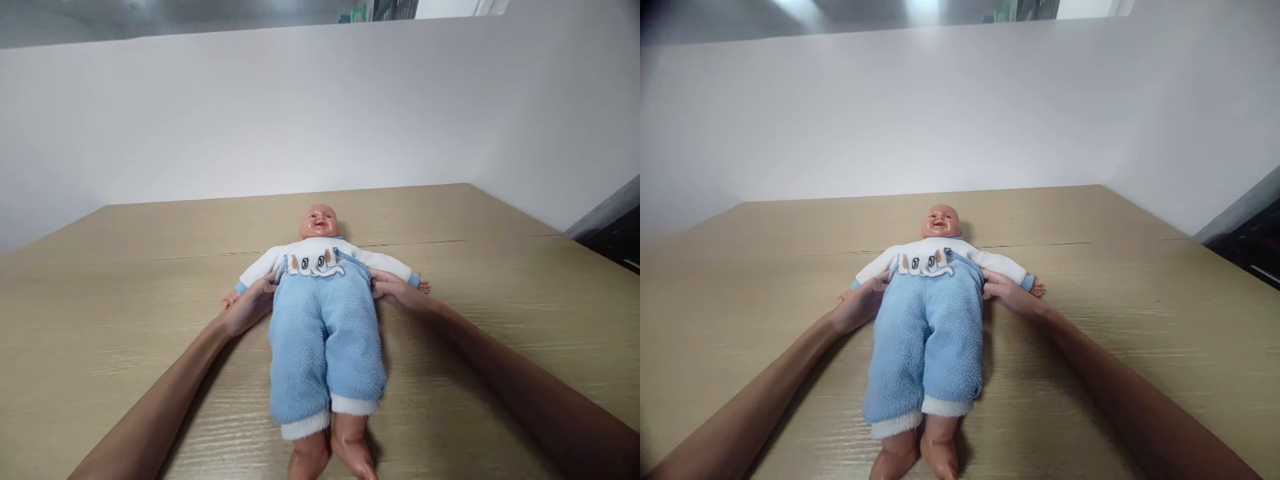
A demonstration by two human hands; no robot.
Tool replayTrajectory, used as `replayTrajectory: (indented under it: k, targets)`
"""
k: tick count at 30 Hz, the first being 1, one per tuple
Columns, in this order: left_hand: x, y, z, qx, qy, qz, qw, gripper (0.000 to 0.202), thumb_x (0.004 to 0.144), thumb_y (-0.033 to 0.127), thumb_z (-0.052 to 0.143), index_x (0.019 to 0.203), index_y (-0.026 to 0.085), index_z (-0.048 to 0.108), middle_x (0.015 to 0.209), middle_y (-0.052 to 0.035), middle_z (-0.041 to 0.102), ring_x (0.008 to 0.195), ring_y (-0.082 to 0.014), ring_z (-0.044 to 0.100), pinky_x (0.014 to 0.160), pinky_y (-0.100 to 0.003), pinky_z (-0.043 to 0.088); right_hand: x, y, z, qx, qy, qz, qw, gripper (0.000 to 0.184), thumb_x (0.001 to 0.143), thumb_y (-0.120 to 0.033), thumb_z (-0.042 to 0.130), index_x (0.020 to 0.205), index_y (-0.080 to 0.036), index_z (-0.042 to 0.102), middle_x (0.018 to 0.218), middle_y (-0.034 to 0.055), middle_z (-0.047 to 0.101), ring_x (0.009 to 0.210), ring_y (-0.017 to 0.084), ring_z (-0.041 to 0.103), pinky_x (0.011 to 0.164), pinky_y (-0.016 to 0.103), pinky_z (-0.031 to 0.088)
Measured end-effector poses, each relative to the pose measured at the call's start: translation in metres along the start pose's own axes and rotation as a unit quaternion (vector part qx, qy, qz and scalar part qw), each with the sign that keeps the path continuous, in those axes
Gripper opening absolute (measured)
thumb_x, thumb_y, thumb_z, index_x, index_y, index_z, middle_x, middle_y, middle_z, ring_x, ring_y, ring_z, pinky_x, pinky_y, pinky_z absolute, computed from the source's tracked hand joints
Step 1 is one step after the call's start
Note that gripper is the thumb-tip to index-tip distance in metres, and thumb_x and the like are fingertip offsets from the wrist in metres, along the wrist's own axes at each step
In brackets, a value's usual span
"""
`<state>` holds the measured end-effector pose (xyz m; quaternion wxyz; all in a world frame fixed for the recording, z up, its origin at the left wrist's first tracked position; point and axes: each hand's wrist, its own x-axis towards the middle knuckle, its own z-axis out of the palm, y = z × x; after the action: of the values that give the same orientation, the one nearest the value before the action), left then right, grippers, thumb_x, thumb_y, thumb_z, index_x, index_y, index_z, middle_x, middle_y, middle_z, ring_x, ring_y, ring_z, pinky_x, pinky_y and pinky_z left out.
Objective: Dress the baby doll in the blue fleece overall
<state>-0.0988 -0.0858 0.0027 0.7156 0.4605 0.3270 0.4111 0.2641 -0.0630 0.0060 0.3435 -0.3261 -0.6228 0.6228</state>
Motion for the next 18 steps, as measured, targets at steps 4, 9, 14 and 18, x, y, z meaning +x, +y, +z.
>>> replayTrajectory:
  k: [4,9,14,18]
  targets:
    - [-0.006,0.01,-0.017,0.169,-0.075,0.005,0.983,0.056,0.088,0.021,0.073,0.143,0.024,0.068,0.141,-0.0096,0.073,0.14,-0.0358,0.059,0.118,-0.045,0.044,-0.012,-0.003,-0.025,-0.285,-0.069,-0.071,0.953,0.059,0.089,-0.034,0.079,0.146,-0.028,0.067,0.155,0.0076,0.061,0.145,0.034,0.054,0.132,0.056,0.031]
    - [-0.011,0.018,-0.011,0.25,-0.122,0.013,0.961,0.063,0.091,0.028,0.081,0.151,0.026,0.06,0.155,-0.0141,0.061,0.147,-0.0363,0.053,0.119,-0.049,0.045,-0.016,-0.009,-0.021,-0.365,-0.089,-0.092,0.922,0.057,0.085,-0.034,0.085,0.141,-0.027,0.073,0.167,0.0104,0.049,0.158,0.039,0.041,0.136,0.06,0.025]
    - [-0.016,0.017,-0.01,0.221,-0.106,0.037,0.969,0.063,0.089,0.042,0.083,0.147,0.027,0.066,0.156,-0.0138,0.061,0.153,-0.04,0.047,0.126,-0.054,0.036,-0.016,-0.014,0.0,-0.252,-0.054,-0.113,0.96,0.05,0.091,-0.036,0.081,0.14,-0.026,0.075,0.166,0.01,0.053,0.161,0.04,0.039,0.132,0.058,0.033]
    - [-0.019,0.011,-0.017,0.151,-0.088,0.018,0.985,0.068,0.08,0.044,0.089,0.143,0.026,0.07,0.152,-0.0134,0.065,0.149,-0.0421,0.052,0.124,-0.056,0.038,-0.012,-0.005,0.002,-0.137,-0.042,-0.063,0.988,0.059,0.085,-0.037,0.086,0.141,-0.026,0.073,0.152,0.0101,0.067,0.151,0.039,0.053,0.127,0.059,0.042]
